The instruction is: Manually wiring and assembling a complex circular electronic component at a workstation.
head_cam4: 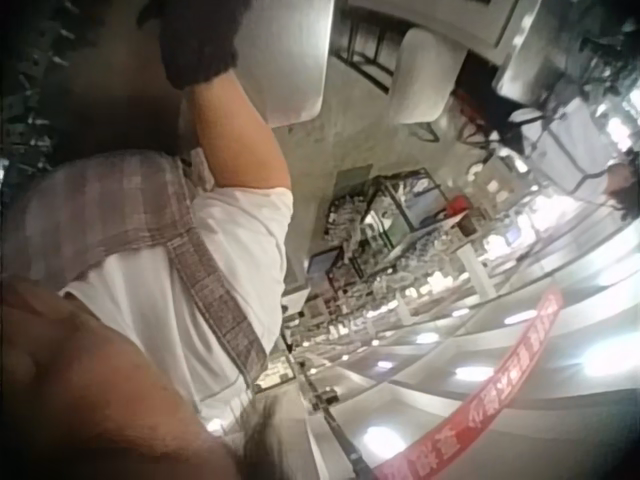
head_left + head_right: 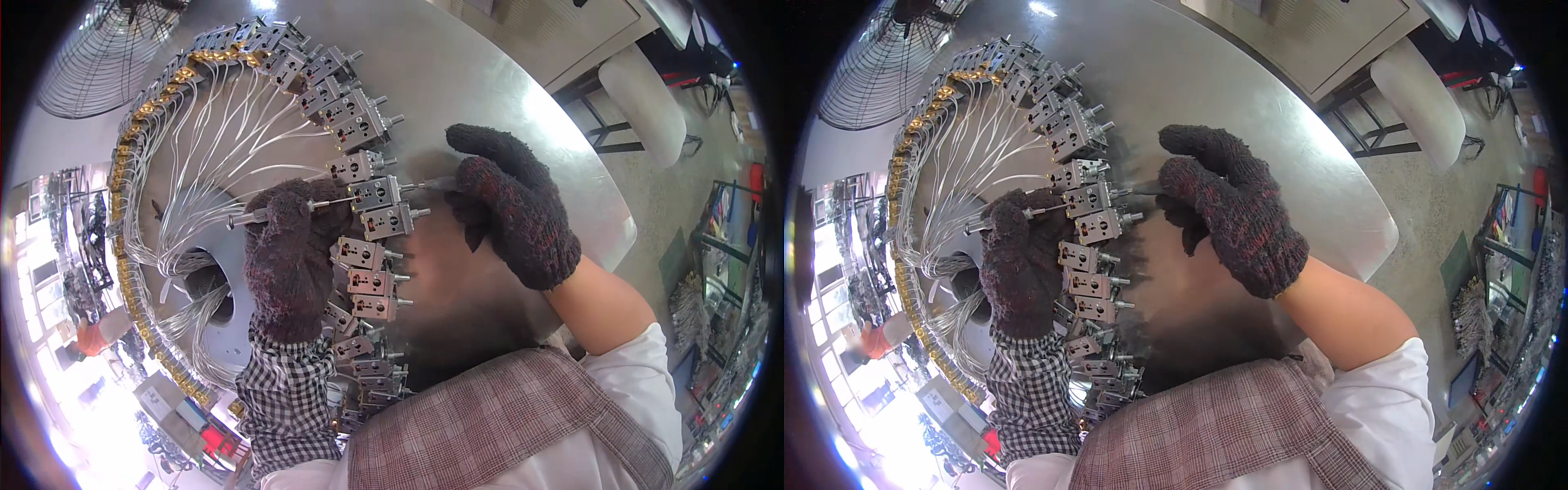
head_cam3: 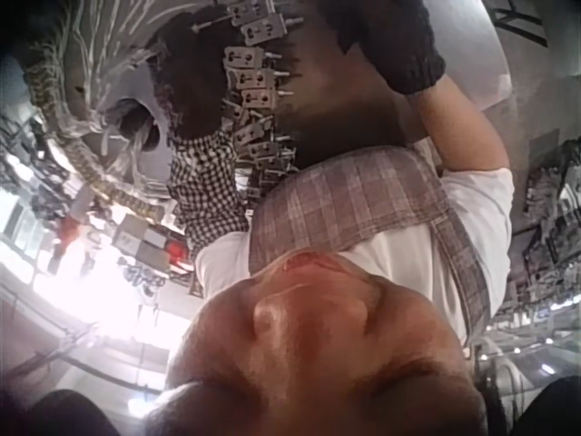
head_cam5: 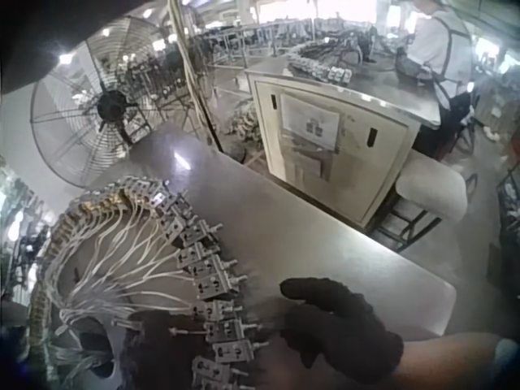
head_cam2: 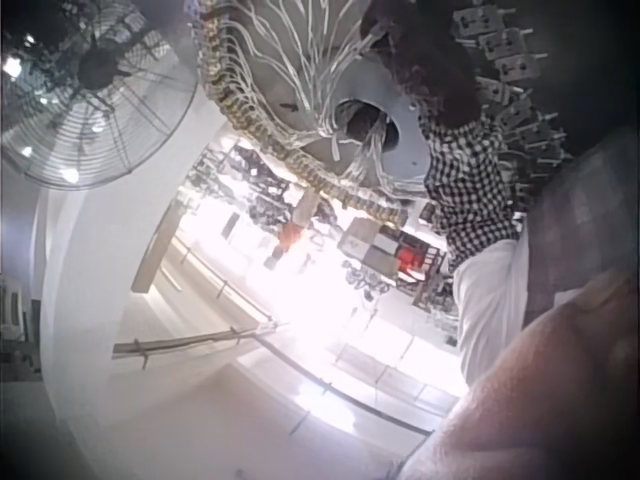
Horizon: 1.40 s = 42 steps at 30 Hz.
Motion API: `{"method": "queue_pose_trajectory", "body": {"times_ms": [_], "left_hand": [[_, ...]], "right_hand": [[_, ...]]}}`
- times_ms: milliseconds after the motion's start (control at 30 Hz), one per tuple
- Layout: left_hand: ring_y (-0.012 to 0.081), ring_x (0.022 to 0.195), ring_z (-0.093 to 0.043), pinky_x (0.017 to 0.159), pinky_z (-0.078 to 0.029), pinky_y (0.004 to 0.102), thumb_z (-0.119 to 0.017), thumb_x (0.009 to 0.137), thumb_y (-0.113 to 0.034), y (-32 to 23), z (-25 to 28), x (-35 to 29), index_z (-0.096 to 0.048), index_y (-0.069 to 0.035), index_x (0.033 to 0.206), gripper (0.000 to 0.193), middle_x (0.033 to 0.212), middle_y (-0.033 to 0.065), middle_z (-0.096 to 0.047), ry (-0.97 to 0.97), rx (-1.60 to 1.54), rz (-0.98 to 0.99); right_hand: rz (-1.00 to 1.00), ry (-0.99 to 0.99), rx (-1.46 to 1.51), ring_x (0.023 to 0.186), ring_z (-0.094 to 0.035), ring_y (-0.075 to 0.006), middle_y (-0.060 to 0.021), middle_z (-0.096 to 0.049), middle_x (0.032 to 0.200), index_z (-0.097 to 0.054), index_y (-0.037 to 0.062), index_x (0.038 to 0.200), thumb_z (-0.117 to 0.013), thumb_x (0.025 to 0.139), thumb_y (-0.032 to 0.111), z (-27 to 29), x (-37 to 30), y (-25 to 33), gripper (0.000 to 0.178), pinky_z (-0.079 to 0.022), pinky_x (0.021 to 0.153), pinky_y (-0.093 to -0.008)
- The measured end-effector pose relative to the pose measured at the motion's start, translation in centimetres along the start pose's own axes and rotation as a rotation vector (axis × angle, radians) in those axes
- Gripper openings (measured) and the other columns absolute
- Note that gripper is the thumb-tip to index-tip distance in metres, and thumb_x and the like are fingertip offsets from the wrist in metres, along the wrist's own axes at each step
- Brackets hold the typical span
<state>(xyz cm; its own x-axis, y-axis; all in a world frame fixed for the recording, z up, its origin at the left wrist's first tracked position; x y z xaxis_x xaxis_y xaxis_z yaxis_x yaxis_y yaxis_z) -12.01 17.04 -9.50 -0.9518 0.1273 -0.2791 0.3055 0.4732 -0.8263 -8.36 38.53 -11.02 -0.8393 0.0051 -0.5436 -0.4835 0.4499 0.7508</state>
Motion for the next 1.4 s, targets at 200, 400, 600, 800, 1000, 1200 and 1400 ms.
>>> {"method": "queue_pose_trajectory", "body": {"times_ms": [200,400,600,800,1000,1200,1400], "left_hand": [[0.0284,0.089,-0.062,0.077,-0.054,0.0437,-0.050,0.092,-0.017,0.0,0.2,0.0,-0.051,-0.002,0.106,0.021,0.099,0.0148,-0.061,-0.058,-0.019,-0.021],[0.0221,0.092,-0.062,0.080,-0.053,0.0374,-0.051,0.093,-0.021,-0.4,0.5,-0.5,-0.050,-0.002,0.112,0.027,0.099,0.0131,-0.061,-0.175,0.219,0.008],[0.0148,0.089,-0.058,0.073,-0.049,0.0274,-0.052,0.092,-0.019,-0.7,-0.2,-0.4,-0.049,-0.001,0.111,0.026,0.097,0.0108,-0.060,-0.020,0.859,-0.164],[0.0112,0.080,-0.058,0.067,-0.048,0.0243,-0.050,0.093,-0.019,-1.2,-1.8,-0.6,-0.051,-0.001,0.102,0.019,0.091,0.0072,-0.060,-0.137,0.793,0.124],[0.0118,0.075,-0.058,0.063,-0.050,0.0255,-0.051,0.093,-0.019,-0.8,-1.5,-0.1,-0.051,-0.002,0.104,0.020,0.090,0.0066,-0.060,-0.136,0.710,0.160],[0.0244,0.085,-0.062,0.070,-0.055,0.0360,-0.051,0.092,-0.017,-0.7,-0.8,-0.8,-0.051,-0.001,0.102,0.018,0.093,0.0130,-0.061,-0.146,0.137,-0.074],[0.0301,0.087,-0.063,0.073,-0.056,0.0447,-0.053,0.090,-0.018,0.1,0.5,-0.3,-0.054,-0.001,0.100,0.019,0.095,0.0160,-0.061,-0.041,-0.077,0.018]], "right_hand": [[0.156,-0.079,0.041,0.070,-0.058,-0.0158,-0.0099,-0.059,0.082,-0.044,0.0021,0.124,-0.054,0.087,0.022,0.0,-0.4,0.9,0.043,-0.050,0.056,-0.0278],[0.531,0.058,-0.187,0.089,-0.061,-0.0207,-0.0140,-0.058,0.105,-0.044,0.0015,0.123,-0.058,0.086,0.006,-1.7,0.4,1.0,0.040,-0.051,0.076,-0.0298],[0.869,0.049,-0.522,0.103,-0.056,-0.0240,-0.0141,-0.052,0.120,-0.042,0.0015,0.126,-0.054,0.089,0.009,-3.1,-0.3,0.4,0.039,-0.046,0.090,-0.0362],[0.991,0.063,-0.739,0.106,-0.055,-0.0268,-0.0159,-0.054,0.118,-0.044,0.0015,0.125,-0.056,0.088,0.010,-4.2,-0.8,1.4,0.040,-0.046,0.091,-0.0353],[0.814,0.133,-0.440,0.096,-0.060,-0.0241,-0.0170,-0.057,0.111,-0.045,0.0012,0.121,-0.057,0.085,0.005,-4.6,-0.2,1.1,0.037,-0.049,0.082,-0.0332],[0.490,0.093,-0.048,0.096,-0.059,-0.0245,-0.0131,-0.054,0.113,-0.041,-0.0007,0.125,-0.052,0.088,0.014,-1.6,-0.6,1.3,0.041,-0.048,0.087,-0.0341],[0.247,0.039,-0.085,0.083,-0.060,-0.0178,-0.0108,-0.058,0.102,-0.050,0.0041,0.119,-0.054,0.087,0.014,0.3,-0.5,0.5,0.034,-0.050,0.070,-0.0280]]}}
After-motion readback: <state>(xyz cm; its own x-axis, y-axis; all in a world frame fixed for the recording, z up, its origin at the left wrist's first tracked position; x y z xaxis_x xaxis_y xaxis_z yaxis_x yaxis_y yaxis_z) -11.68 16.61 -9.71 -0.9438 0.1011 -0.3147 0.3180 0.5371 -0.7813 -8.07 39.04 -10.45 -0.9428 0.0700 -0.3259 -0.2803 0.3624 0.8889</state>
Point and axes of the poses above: each hand's wrist, its own x-axis towards the middle knuckle, its own z-axis out of the back of the hand, y = z × x, the point moved 5 cm from there along x, towards the middle knuckle
